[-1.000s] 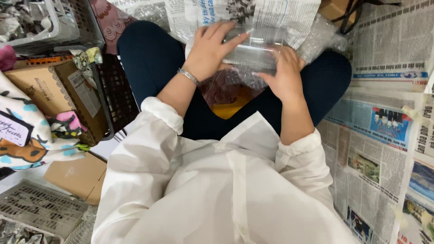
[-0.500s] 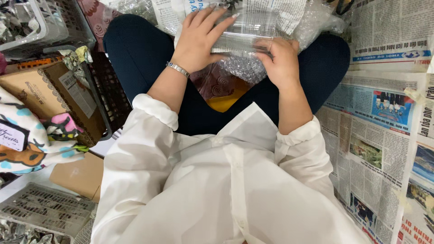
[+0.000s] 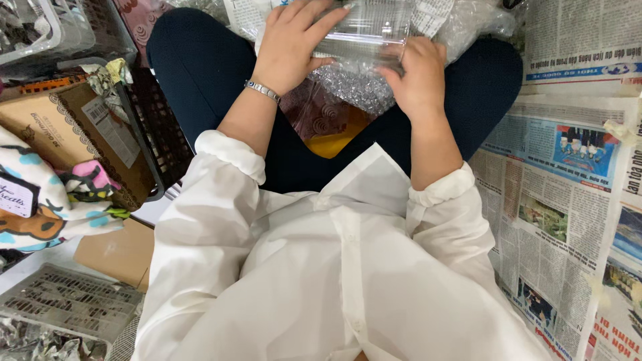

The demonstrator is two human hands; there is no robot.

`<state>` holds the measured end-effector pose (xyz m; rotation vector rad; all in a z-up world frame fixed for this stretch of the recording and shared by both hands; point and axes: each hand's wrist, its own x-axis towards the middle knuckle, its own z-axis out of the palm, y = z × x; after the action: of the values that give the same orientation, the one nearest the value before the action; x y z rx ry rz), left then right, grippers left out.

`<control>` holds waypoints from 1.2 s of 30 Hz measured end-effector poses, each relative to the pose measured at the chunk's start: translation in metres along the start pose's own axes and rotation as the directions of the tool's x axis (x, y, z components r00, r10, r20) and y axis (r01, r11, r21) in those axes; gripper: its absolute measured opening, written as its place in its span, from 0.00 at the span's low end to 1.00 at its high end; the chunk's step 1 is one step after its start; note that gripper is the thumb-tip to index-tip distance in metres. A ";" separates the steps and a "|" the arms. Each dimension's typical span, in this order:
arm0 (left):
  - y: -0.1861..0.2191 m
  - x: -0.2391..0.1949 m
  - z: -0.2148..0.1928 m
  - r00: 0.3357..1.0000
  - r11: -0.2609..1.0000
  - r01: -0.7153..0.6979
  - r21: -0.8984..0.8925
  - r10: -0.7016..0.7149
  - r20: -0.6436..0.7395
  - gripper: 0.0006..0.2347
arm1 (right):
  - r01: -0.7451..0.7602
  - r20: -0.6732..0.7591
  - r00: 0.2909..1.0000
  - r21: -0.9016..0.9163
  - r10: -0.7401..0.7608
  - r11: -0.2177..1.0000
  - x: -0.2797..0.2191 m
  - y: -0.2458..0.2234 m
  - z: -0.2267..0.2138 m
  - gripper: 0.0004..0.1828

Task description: The person sits cross-legged on the floor and wraps small items, including a glass and a mug, in newspaper and bubble wrap. They fold the newspaper around the items and place the wrapped bundles on a pile nearby.

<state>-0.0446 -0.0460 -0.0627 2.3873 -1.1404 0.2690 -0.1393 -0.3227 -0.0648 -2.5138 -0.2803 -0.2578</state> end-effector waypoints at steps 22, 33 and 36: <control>-0.001 -0.004 0.003 0.993 0.973 -0.122 0.194 0.120 0.023 0.41 | 0.008 -0.093 0.996 0.123 0.004 0.992 0.000 0.008 0.003 0.10; 0.004 -0.001 -0.012 0.990 0.973 -0.139 0.182 0.135 0.034 0.41 | 0.070 -0.066 0.996 0.115 -0.062 0.991 -0.004 0.009 -0.001 0.10; 0.002 0.000 -0.011 0.992 0.985 -0.125 0.121 0.122 0.037 0.41 | 0.064 -0.072 0.996 0.116 -0.056 0.991 -0.001 0.009 0.003 0.10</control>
<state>-0.0458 -0.0419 -0.0524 2.4369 -1.3235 0.3558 -0.1380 -0.3288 -0.0725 -2.3773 -0.3341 -0.3410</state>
